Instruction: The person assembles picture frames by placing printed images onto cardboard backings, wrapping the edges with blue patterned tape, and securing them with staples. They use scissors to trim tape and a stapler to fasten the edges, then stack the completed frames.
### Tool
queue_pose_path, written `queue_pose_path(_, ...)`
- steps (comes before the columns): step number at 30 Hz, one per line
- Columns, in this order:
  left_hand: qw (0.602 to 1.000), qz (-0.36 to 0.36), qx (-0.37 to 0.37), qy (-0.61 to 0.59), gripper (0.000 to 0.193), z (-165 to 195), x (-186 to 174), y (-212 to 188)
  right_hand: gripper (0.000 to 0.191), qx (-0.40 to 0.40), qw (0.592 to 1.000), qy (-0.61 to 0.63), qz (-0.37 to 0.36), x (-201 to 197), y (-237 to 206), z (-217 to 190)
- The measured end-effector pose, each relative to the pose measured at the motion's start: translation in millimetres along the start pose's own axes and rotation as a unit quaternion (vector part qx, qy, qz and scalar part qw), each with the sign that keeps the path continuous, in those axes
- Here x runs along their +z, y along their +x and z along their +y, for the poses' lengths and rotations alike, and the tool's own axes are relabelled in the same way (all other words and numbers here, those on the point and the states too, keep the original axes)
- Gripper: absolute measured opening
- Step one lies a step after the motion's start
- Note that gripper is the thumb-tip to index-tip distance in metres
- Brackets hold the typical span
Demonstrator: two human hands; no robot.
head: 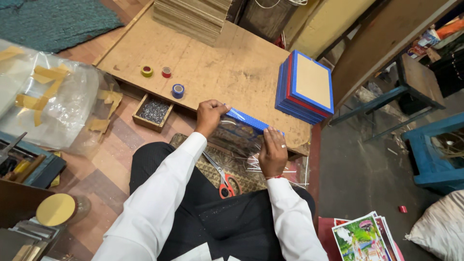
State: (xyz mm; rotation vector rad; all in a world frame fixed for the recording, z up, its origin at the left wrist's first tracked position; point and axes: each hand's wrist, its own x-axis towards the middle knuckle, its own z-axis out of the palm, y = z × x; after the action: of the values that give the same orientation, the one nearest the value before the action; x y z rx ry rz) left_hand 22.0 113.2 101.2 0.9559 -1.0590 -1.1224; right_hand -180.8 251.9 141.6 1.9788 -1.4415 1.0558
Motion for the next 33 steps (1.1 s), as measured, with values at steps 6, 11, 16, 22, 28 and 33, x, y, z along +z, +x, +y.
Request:
queue_pose_path(6, 0.999, 0.012, -0.005, 0.038, 0.022, -4, 0, 6, 0.035, 0.419, 0.852, 0.313, -0.029, 5, 17, 54)
queue_pose_path(11, 0.999, 0.025, -0.006, 0.036, 0.023, -10, 5, 8, 0.014, 0.533, 0.694, 0.477, -0.078, 21, 19, 94)
queue_pose_path(16, 0.996, 0.041, -0.015, 0.077, 0.024, -11, 11, 12, 0.006, 0.556, 0.691, 0.462, -0.001, 42, 14, 104)
queue_pose_path(22, 0.997, 0.046, -0.032, 0.059, 0.024, -13, 16, 12, 0.007, 0.538, 0.714, 0.448, 0.012, 51, 8, 117)
queue_pose_path(28, 0.998, 0.032, -0.029, 0.054, 0.025, -9, 10, 6, 0.005, 0.550, 0.694, 0.464, -0.006, 44, 4, 109)
queue_pose_path(33, 0.992, 0.057, 0.015, 0.113, 0.025, 2, 10, -2, 0.008, 0.531, 0.726, 0.437, -0.013, 38, 9, 102)
